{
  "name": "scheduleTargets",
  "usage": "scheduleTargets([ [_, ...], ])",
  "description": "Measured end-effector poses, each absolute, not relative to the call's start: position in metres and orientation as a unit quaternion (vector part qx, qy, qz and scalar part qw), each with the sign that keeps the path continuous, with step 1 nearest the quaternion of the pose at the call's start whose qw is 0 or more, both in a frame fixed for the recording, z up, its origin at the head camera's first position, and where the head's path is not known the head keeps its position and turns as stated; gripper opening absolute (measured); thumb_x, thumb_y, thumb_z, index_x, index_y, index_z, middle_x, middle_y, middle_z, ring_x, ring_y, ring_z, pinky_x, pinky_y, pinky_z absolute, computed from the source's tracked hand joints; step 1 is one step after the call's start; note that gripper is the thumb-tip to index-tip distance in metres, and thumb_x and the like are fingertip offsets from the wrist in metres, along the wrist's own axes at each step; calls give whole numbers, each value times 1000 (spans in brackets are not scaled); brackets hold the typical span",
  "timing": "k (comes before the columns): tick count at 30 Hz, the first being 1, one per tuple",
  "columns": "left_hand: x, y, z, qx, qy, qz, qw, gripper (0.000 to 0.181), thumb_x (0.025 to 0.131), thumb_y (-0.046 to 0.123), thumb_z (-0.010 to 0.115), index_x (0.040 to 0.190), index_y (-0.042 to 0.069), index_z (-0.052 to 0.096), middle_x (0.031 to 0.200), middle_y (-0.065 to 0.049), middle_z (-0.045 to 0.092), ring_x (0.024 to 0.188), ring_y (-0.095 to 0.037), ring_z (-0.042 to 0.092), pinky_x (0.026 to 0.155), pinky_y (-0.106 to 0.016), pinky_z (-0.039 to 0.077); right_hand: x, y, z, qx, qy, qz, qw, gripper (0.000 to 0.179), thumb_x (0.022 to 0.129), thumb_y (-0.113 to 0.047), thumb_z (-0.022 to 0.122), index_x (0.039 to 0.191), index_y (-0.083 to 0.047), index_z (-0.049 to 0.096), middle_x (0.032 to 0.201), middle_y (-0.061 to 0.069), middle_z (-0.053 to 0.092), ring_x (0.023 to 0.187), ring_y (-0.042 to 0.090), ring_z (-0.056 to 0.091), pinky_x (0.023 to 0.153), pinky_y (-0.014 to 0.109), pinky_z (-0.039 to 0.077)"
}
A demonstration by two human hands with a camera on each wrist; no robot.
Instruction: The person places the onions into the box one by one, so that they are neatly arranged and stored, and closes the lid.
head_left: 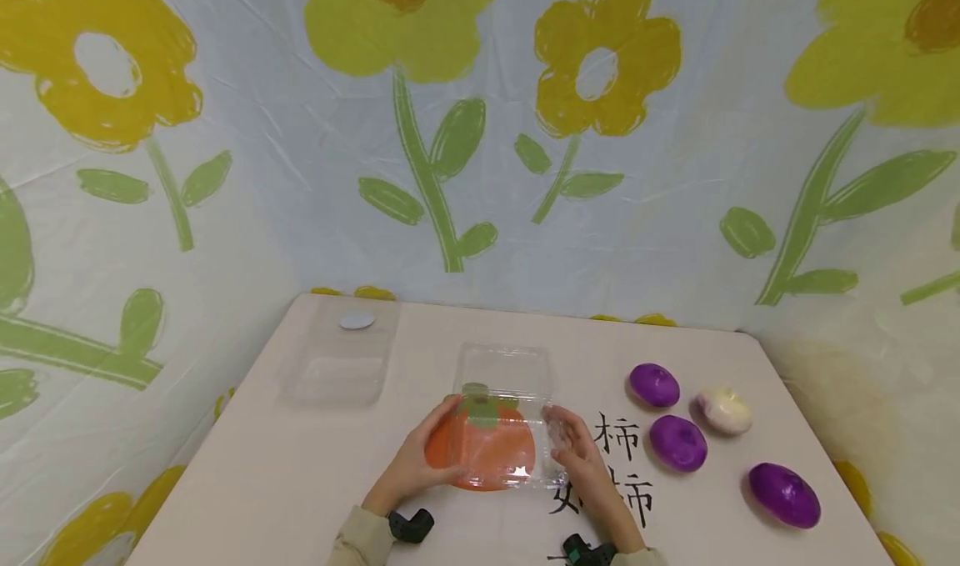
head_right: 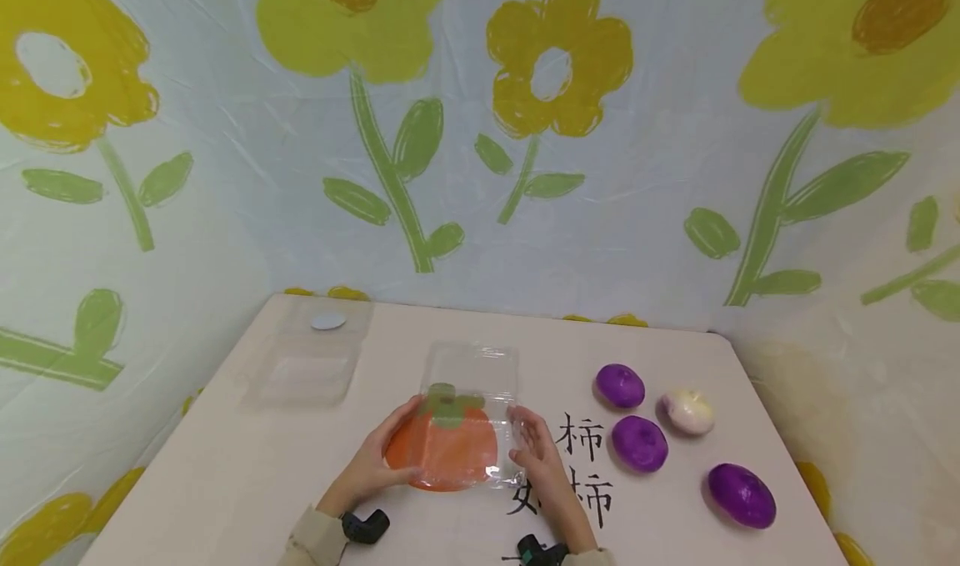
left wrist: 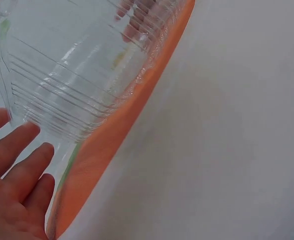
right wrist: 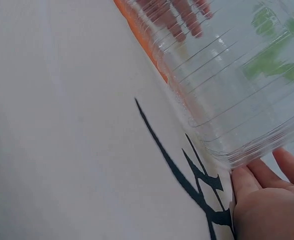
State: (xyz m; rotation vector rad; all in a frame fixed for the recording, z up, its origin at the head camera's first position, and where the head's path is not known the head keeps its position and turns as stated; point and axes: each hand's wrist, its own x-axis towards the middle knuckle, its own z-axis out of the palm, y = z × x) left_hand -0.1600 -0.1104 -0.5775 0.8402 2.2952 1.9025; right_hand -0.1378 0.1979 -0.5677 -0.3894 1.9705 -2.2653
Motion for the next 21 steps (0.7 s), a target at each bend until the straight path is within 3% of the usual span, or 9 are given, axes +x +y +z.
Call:
scheduleTargets([
  [7, -154, -110, -563, 269, 745, 610, 34, 98, 75, 9, 84, 156, 6, 29, 159, -14, 32, 141, -44, 32, 110, -46, 38, -138, 198, -570, -164, 627, -761, 45, 68, 86, 14, 44, 148, 14, 16, 156, 36, 14, 141, 2, 32, 112, 18, 22],
  [11, -159, -112, -576, 276, 747, 604, 26, 99, 75, 13, 85, 157, 11, 28, 159, -10, 32, 142, -36, 32, 111, -44, 37, -138, 196, -571, -186, 613, -767, 38, 64, 90, 12, 44, 146, 18, 13, 153, 41, 11, 141, 4, 33, 112, 18, 23],
  [15, -161, -112, -576, 275, 747, 604, 29, 98, 77, 18, 85, 157, 13, 28, 160, -7, 32, 144, -27, 31, 113, -38, 34, -139, 196, -562, -120, 633, -763, 50, 60, 99, -1, 47, 149, 12, 16, 156, 35, 16, 138, 2, 36, 108, 14, 29],
  [21, -161, -112, -577, 272, 745, 608, 36, 98, 78, 19, 84, 157, 13, 27, 160, -9, 31, 144, -31, 30, 112, -37, 35, -138, 206, -537, -44, 719, -694, 0, 53, 104, -13, 50, 149, 6, 29, 154, 26, 33, 140, 29, 34, 101, 10, 36],
])
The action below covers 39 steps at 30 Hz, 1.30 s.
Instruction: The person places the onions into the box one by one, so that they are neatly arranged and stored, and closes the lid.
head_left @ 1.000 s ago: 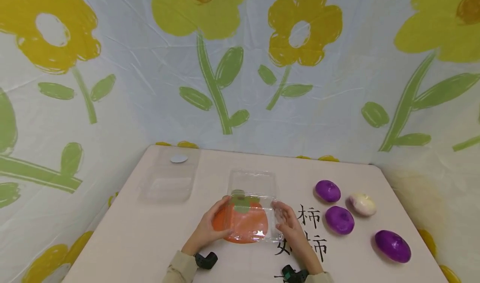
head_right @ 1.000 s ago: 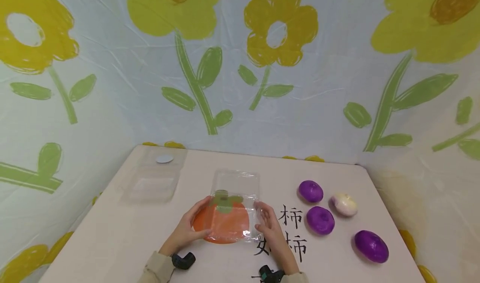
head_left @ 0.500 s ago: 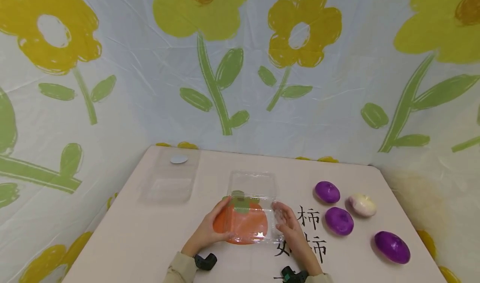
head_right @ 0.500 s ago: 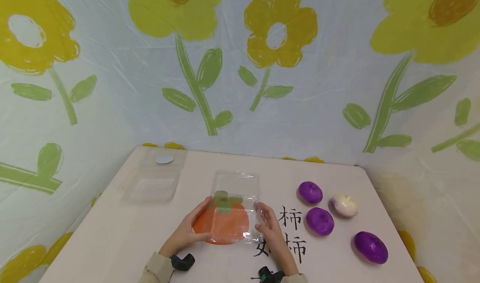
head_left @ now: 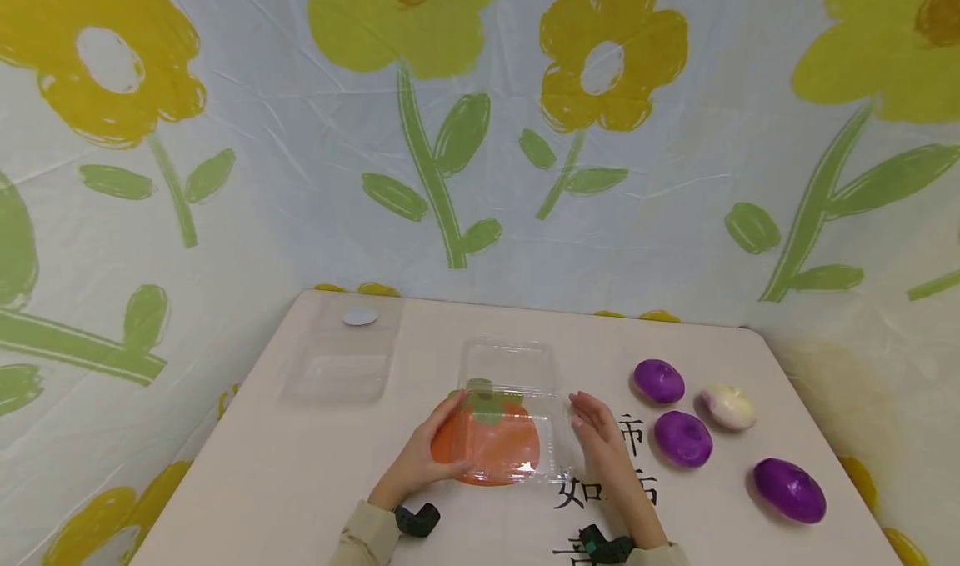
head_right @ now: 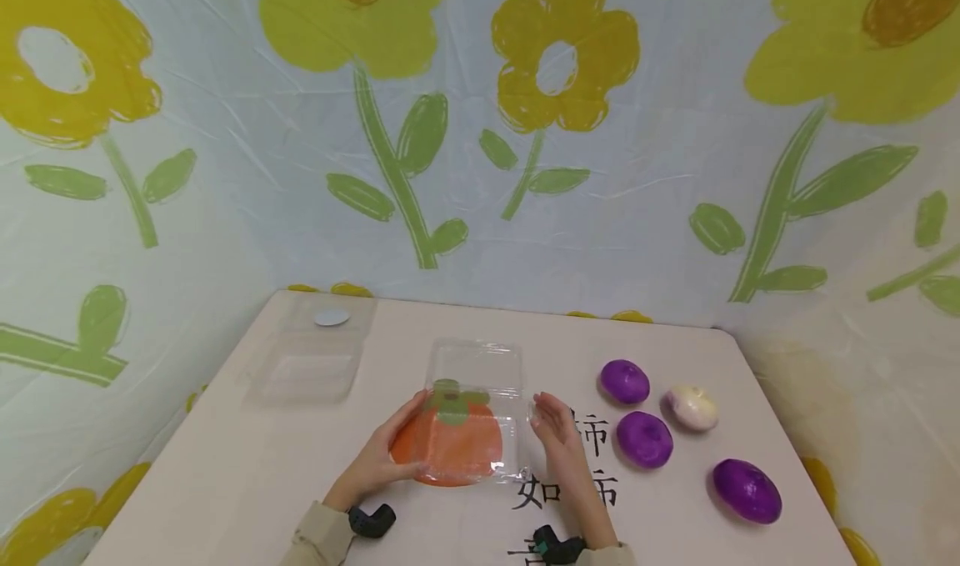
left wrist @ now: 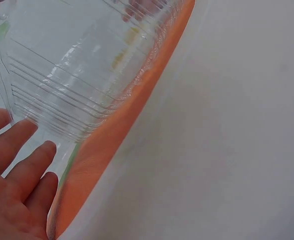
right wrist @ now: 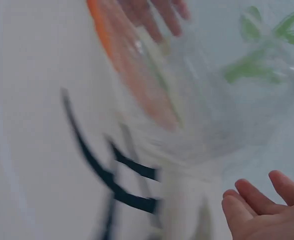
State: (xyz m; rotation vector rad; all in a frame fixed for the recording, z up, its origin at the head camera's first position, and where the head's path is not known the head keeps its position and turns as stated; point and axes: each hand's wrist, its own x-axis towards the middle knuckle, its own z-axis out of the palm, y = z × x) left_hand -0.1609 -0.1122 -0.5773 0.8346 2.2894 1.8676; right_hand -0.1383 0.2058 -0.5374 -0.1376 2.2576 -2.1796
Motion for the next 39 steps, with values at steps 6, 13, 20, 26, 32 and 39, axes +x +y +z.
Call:
scheduleTargets([
  [6, -162, -111, -580, 269, 747, 607, 37, 97, 78, 21, 84, 157, 13, 27, 160, -9, 31, 144, -32, 31, 112, -36, 35, -135, 231, -513, -83, 740, -655, -130, 42, 101, -1, 52, 141, 9, 41, 144, 24, 45, 135, 23, 43, 103, 15, 40],
  [13, -162, -109, -580, 268, 744, 610, 44, 97, 79, 19, 84, 157, 14, 27, 160, -6, 31, 143, -34, 31, 111, -39, 36, -128, 273, -503, -48, 687, -653, -314, 29, 96, 14, 50, 124, 19, 53, 126, 14, 65, 123, 16, 57, 104, 21, 42],
  [20, -162, -109, -580, 262, 748, 608, 45, 98, 77, 12, 84, 157, 13, 28, 160, -9, 31, 143, -36, 31, 112, -43, 35, -125, 315, -515, 26, 634, -671, -385, 24, 95, 11, 54, 117, 21, 57, 116, 15, 70, 112, 18, 64, 98, 19, 46],
  [26, -163, -109, -581, 275, 742, 610, 36, 99, 75, 4, 82, 156, 2, 25, 159, -21, 29, 140, -48, 29, 112, -45, 36, -118, 332, -535, 60, 634, -676, -370, 26, 95, 10, 55, 118, 22, 56, 118, 12, 70, 112, 14, 63, 96, 17, 46],
  [32, -163, -111, -581, 276, 743, 608, 36, 98, 77, 12, 84, 156, 8, 27, 159, -14, 31, 142, -39, 32, 111, -40, 37, -117, 334, -548, 123, 634, -685, -338, 28, 97, 4, 58, 122, 16, 58, 119, 3, 70, 112, 9, 60, 95, 13, 44],
  [39, -163, -110, -580, 279, 740, 611, 36, 97, 79, 19, 84, 157, 13, 27, 160, -10, 30, 144, -34, 31, 113, -37, 34, -119, 336, -556, 147, 649, -682, -303, 33, 98, -3, 59, 128, 12, 57, 120, 1, 68, 112, 8, 57, 93, 13, 41],
])
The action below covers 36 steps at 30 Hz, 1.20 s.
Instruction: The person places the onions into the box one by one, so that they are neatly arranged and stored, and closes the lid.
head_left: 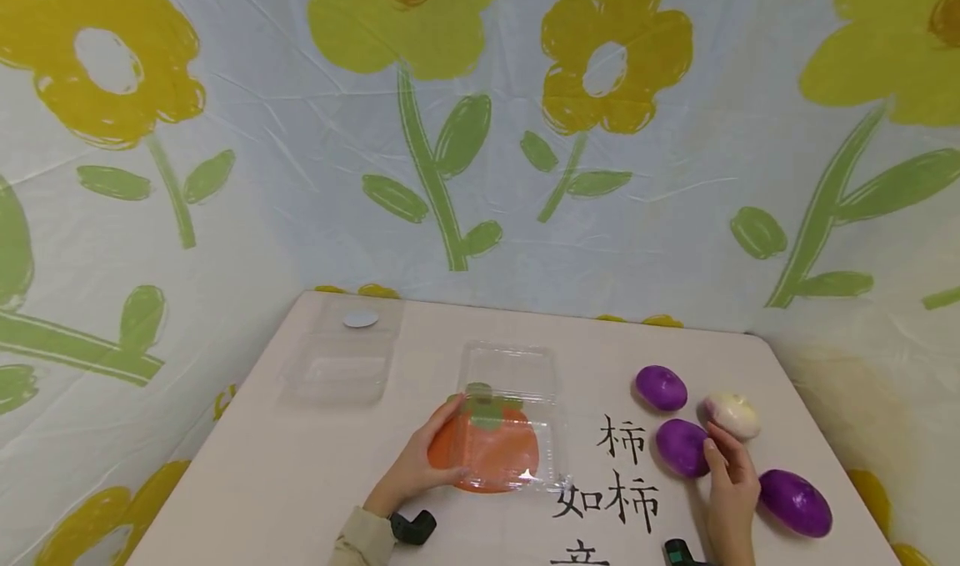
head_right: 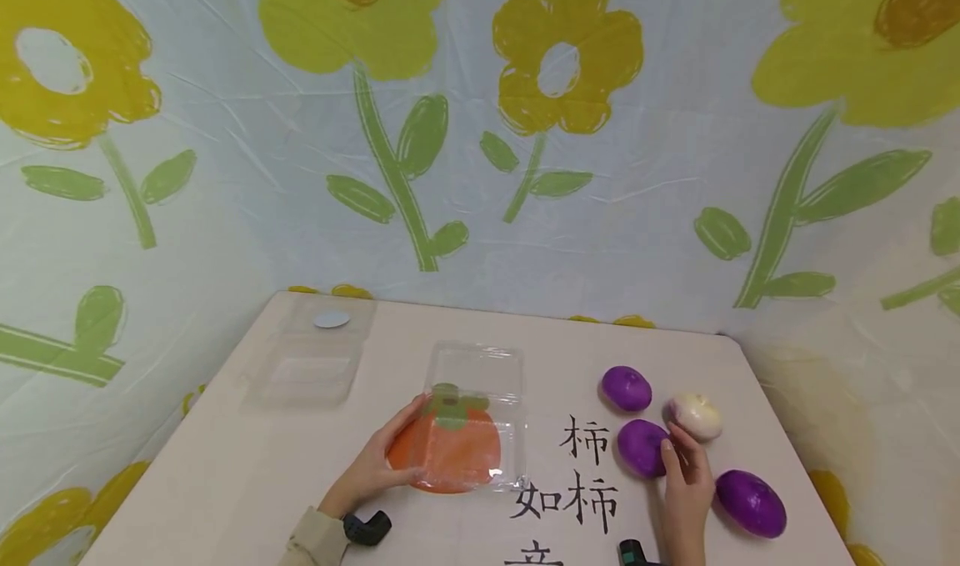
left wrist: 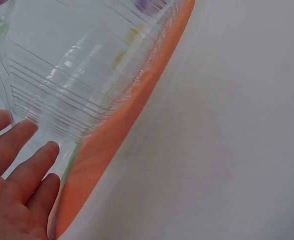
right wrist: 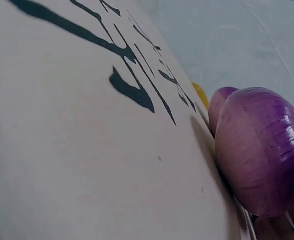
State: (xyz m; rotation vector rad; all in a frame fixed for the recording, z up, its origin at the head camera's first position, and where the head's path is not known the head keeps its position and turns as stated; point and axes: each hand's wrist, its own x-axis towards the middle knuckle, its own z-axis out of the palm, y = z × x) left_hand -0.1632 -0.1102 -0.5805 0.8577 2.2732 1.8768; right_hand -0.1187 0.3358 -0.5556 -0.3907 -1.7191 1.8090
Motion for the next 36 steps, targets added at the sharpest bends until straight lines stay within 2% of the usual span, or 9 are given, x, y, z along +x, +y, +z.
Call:
scheduleTargets([
  [3, -164, -111, -583, 280, 741, 609, 30, 98, 78, 17, 84, 157, 13, 28, 160, -10, 32, 145, -29, 30, 114, -33, 31, -118, 336, -557, -160, -658, 681, 278, 36, 98, -5, 60, 131, 9, 55, 123, -1, 65, 114, 6, 55, 94, 11, 41],
  [7, -159, -109, -569, 284, 741, 607, 24, 97, 76, 8, 83, 155, 3, 28, 158, -18, 32, 143, -39, 31, 115, -38, 32, -117, 338, -558, -172, -672, 677, 245, 41, 98, -6, 61, 136, 5, 51, 127, -2, 61, 119, 5, 52, 97, 10, 39],
  [10, -157, -109, -566, 282, 743, 606, 28, 96, 76, 7, 82, 155, 3, 27, 158, -19, 32, 141, -43, 31, 114, -41, 33, -116, 337, -559, -165, -680, 678, 224, 44, 97, -4, 61, 139, 2, 48, 131, -1, 56, 123, 6, 48, 102, 10, 36],
  [12, -158, -110, -570, 281, 745, 604, 30, 96, 77, 10, 82, 156, 6, 27, 158, -17, 32, 142, -40, 31, 115, -39, 33, -115, 336, -558, -163, -686, 677, 209, 47, 96, -3, 63, 141, -3, 46, 133, -2, 52, 125, 5, 45, 104, 10, 34],
  [15, -161, -112, -579, 277, 748, 602, 32, 96, 78, 16, 83, 157, 11, 27, 159, -12, 32, 144, -33, 31, 115, -35, 31, -114, 334, -560, -151, -691, 676, 207, 53, 93, 2, 65, 142, -4, 45, 135, -1, 49, 124, 6, 44, 103, 10, 34],
  [22, -159, -112, -576, 273, 751, 601, 34, 97, 78, 18, 83, 157, 11, 27, 160, -12, 32, 145, -29, 31, 115, -40, 31, -114, 332, -561, -143, -718, 649, 207, 70, 84, 9, 72, 145, -2, 41, 139, 8, 45, 124, 8, 43, 98, 9, 35],
  [30, -160, -111, -573, 272, 750, 601, 36, 98, 78, 17, 84, 157, 12, 27, 159, -12, 32, 143, -34, 33, 112, -44, 34, -111, 332, -556, -132, -765, 605, 178, 90, 75, 13, 77, 151, -8, 34, 145, 4, 40, 130, 5, 37, 103, 6, 27],
  [36, -162, -111, -575, 274, 752, 599, 32, 99, 76, 10, 84, 157, 8, 27, 159, -15, 30, 142, -38, 33, 111, -50, 36, -112, 334, -555, -131, -800, 557, 183, 90, 74, 11, 78, 151, -6, 35, 140, -4, 44, 125, -1, 38, 99, 3, 27],
])
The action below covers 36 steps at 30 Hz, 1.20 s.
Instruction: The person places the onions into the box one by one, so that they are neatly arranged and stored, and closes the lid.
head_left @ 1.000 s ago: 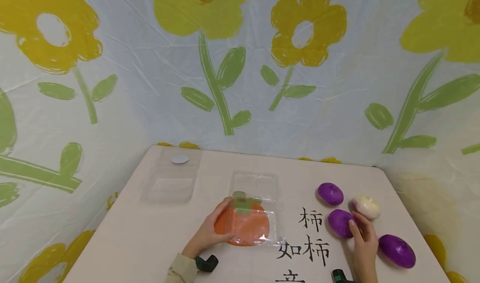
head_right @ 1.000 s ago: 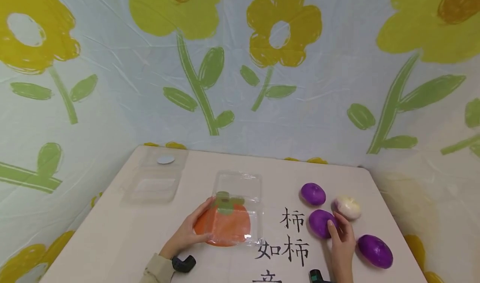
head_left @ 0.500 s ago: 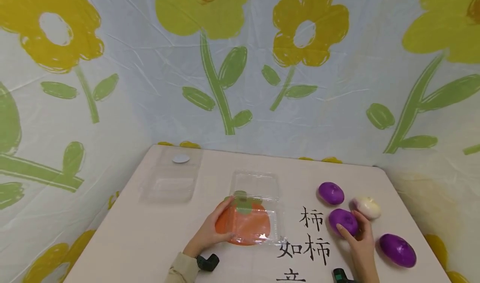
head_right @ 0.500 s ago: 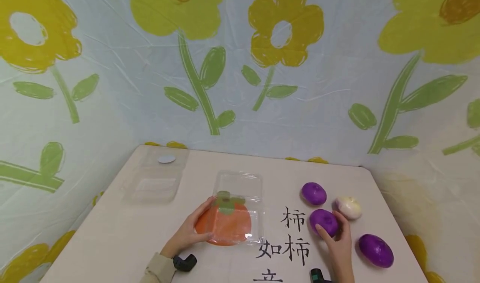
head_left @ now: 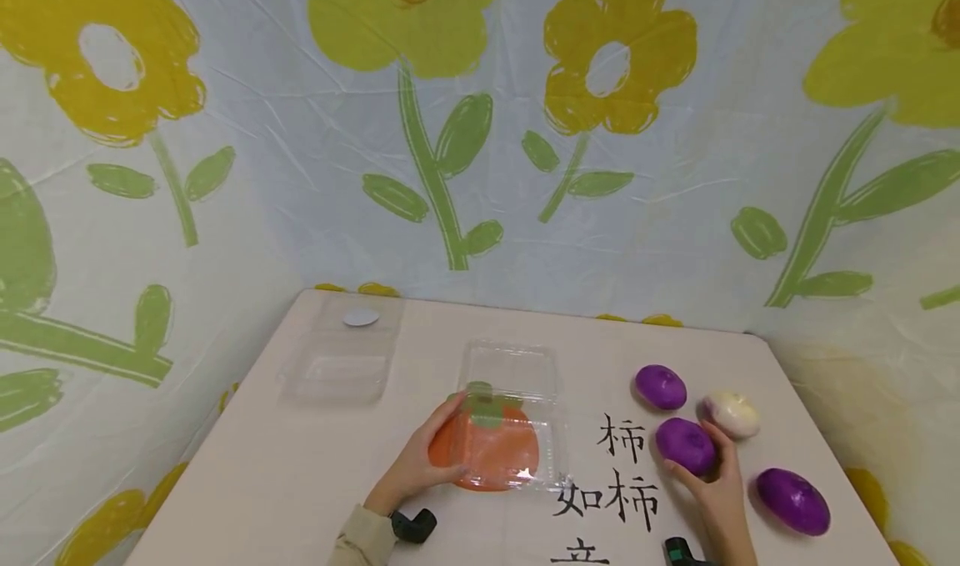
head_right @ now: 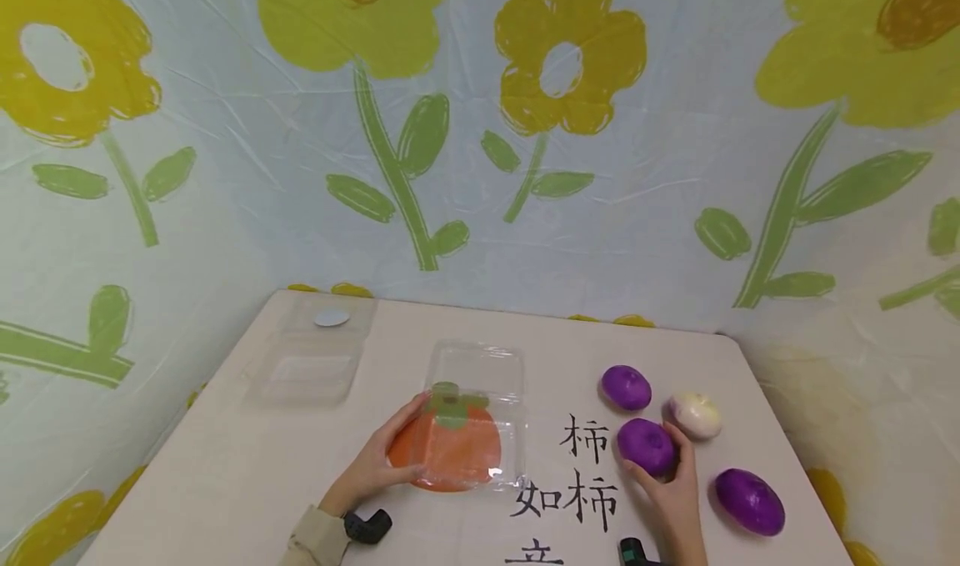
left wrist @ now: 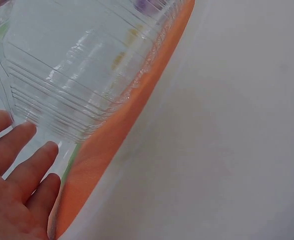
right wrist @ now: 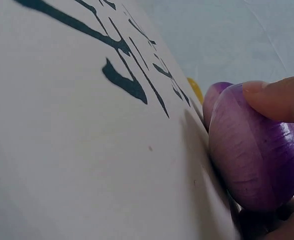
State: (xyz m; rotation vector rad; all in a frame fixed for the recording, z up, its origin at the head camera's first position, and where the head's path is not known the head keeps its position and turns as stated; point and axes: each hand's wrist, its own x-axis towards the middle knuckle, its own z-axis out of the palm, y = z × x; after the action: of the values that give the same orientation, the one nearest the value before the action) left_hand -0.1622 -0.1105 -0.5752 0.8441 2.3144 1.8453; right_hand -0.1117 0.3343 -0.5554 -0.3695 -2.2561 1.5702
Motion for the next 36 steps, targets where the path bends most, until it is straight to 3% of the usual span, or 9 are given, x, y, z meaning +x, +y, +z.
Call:
scheduleTargets([
  [5, -163, -109, -577, 275, 748, 603, 27, 100, 73, 4, 83, 156, 3, 26, 159, -19, 29, 141, -43, 31, 111, -52, 35, -111, 334, -556, -134, -800, 552, 194, 88, 73, 12, 79, 149, -5, 38, 136, -8, 46, 121, -2, 40, 97, 4, 29],
  [11, -163, -110, -579, 279, 748, 601, 34, 99, 76, 10, 83, 157, 9, 27, 160, -12, 29, 142, -35, 33, 110, -44, 37, -109, 334, -555, -142, -797, 555, 193, 87, 73, 12, 78, 149, -6, 39, 136, -9, 46, 121, -2, 40, 97, 3, 29],
  [17, -161, -111, -578, 273, 748, 604, 32, 97, 78, 19, 84, 157, 13, 28, 161, -7, 29, 146, -26, 28, 114, -37, 31, -109, 334, -550, -165, -800, 557, 152, 85, 80, 2, 78, 153, -11, 35, 145, 3, 40, 126, 2, 38, 95, 2, 27],
  [21, -161, -111, -578, 274, 750, 601, 30, 97, 78, 19, 84, 157, 13, 28, 161, -7, 29, 146, -27, 27, 115, -37, 29, -110, 334, -543, -160, -819, 533, 142, 84, 82, -5, 79, 153, -10, 34, 150, 14, 37, 124, 0, 38, 94, 1, 28],
  [25, -161, -111, -578, 267, 752, 602, 33, 97, 77, 17, 84, 157, 13, 29, 161, -8, 30, 146, -31, 28, 115, -39, 30, -112, 332, -536, -147, -813, 544, 146, 84, 81, -1, 78, 152, -8, 35, 152, 19, 36, 123, 1, 40, 95, 3, 32],
  [33, -152, -109, -553, 267, 745, 610, 41, 94, 77, 6, 80, 154, -1, 28, 158, -22, 29, 142, -44, 29, 112, -51, 34, -116, 322, -531, -120, -789, 585, 146, 85, 80, 8, 75, 152, -6, 34, 157, 18, 29, 130, 4, 36, 103, 6, 29],
  [36, -155, -111, -555, 269, 746, 608, 41, 94, 78, 11, 81, 155, 2, 28, 159, -18, 29, 143, -41, 29, 112, -48, 34, -120, 317, -529, -114, -793, 579, 152, 83, 79, 9, 76, 151, -4, 35, 150, 13, 35, 126, 2, 38, 102, 6, 31],
])
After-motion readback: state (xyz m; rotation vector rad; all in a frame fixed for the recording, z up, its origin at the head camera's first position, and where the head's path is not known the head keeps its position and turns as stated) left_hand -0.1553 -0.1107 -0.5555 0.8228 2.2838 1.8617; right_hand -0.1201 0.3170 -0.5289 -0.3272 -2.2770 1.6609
